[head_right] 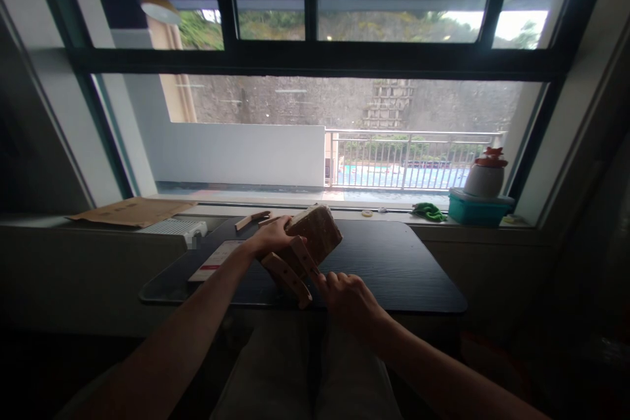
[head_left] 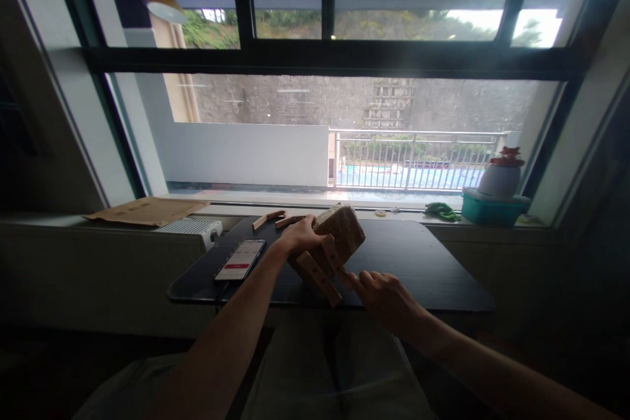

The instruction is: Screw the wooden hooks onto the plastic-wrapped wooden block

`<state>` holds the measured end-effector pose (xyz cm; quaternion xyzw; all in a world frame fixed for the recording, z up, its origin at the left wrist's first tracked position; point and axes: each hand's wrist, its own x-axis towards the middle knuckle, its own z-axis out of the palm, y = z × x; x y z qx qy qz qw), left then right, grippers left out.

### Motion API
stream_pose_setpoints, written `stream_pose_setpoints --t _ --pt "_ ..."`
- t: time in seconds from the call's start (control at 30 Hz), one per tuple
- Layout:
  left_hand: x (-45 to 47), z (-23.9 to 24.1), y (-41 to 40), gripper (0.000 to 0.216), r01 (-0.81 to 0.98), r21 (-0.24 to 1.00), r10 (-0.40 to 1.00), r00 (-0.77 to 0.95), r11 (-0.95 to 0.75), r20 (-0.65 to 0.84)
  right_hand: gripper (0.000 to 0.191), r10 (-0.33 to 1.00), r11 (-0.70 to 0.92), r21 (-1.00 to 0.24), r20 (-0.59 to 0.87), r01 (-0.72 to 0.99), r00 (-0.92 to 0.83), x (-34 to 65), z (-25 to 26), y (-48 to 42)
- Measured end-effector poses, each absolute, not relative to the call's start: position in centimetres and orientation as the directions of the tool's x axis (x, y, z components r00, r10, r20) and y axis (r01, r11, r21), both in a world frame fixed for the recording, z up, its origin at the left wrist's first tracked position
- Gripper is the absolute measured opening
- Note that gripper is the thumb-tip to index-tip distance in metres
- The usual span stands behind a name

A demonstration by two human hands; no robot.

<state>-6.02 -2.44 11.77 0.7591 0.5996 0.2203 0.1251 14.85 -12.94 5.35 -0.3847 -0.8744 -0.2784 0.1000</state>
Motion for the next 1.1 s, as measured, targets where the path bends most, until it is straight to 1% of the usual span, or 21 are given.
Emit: stream_pose_setpoints --t 0.03,0.1,0.2,0.27,0.3,0.37,0.4,0.47,0.5,0.57,0.63,0.67,0.7,0.77,0.83,0.93,1.0,1.1 --pt "-6.0 11.8 -2.4 0.072 0.855 0.453 0.965 0.187 -0.253 0.186 0.035 0.631 0.543 0.375 0.408 0.751 -0.66 14.8 5.1 -12.9" --pt "-6.1 11.8 -2.5 0.072 0.854 0.452 0.964 0.192 -0.258 0.186 0.033 0.682 0.517 0.263 0.448 0.815 -0.578 14.5 4.6 -13.0" --pt "-6.1 11.9 -2.6 0.069 0.857 0.449 0.964 0.189 -0.255 0.187 0.027 0.783 0.442 0.018 0.48 0.897 -0.396 14.1 4.0 -13.2" --pt "-6.0 12.0 -2.7 0.068 0.859 0.447 0.965 0.183 -0.249 0.186 0.025 0.83 0.394 -0.142 0.48 0.908 -0.285 13.8 3.7 -13.3" --pt "-6.0 12.0 -2.7 0.067 0.86 0.447 0.966 0.18 -0.246 0.184 0.024 0.845 0.378 -0.203 0.474 0.903 -0.247 13.7 3.7 -13.4" --pt "-5.9 12.1 -2.7 0.068 0.862 0.447 0.968 0.174 -0.239 0.18 0.025 0.865 0.362 -0.261 0.451 0.895 -0.219 13.7 3.8 -13.5" --pt "-5.9 12.1 -2.7 0.069 0.863 0.447 0.969 0.173 -0.237 0.179 0.025 0.869 0.366 -0.256 0.438 0.895 -0.23 13.8 3.9 -13.5" --pt "-5.9 12.0 -2.6 0.069 0.862 0.447 0.968 0.176 -0.239 0.178 0.027 0.862 0.385 -0.184 0.421 0.905 -0.281 14.0 4.3 -13.5" --pt "-5.9 12.0 -2.6 0.069 0.861 0.447 0.967 0.181 -0.244 0.179 0.029 0.851 0.398 -0.117 0.418 0.91 -0.318 14.2 4.6 -13.5" --pt "-6.0 11.9 -2.4 0.068 0.859 0.444 0.964 0.192 -0.256 0.184 0.032 0.807 0.434 0.056 0.419 0.899 -0.415 14.5 5.2 -13.4" --pt "-6.0 11.9 -2.3 0.067 0.859 0.438 0.961 0.2 -0.265 0.19 0.033 0.741 0.483 0.23 0.407 0.845 -0.534 14.9 5.8 -13.3" --pt "-6.1 11.8 -2.3 0.067 0.86 0.435 0.96 0.201 -0.267 0.193 0.034 0.705 0.508 0.299 0.395 0.808 -0.589 15.0 6.1 -13.3" --pt "-6.1 11.8 -2.3 0.068 0.861 0.432 0.96 0.202 -0.269 0.195 0.036 0.673 0.529 0.349 0.382 0.774 -0.633 15.1 6.2 -13.3" --pt "-6.2 11.7 -2.2 0.07 0.863 0.428 0.959 0.203 -0.27 0.197 0.04 0.64 0.545 0.399 0.37 0.737 -0.673 15.2 6.3 -13.2" --pt "-6.2 11.7 -2.2 0.072 0.863 0.426 0.958 0.205 -0.273 0.199 0.038 0.639 0.54 0.394 0.384 0.744 -0.667 15.3 6.1 -13.1" --pt "-6.3 11.6 -2.1 0.071 0.862 0.424 0.957 0.208 -0.276 0.201 0.035 0.665 0.526 0.301 0.437 0.796 -0.605 15.0 5.2 -13.0" --pt "-6.3 11.5 -2.0 0.071 0.861 0.424 0.956 0.212 -0.281 0.202 0.033 0.7 0.51 0.181 0.481 0.841 -0.528 14.7 4.4 -13.1" --pt "-6.4 11.5 -1.9 0.071 0.859 0.424 0.955 0.216 -0.286 0.204 0.026 0.767 0.467 -0.087 0.536 0.88 -0.354 14.3 3.2 -13.0"
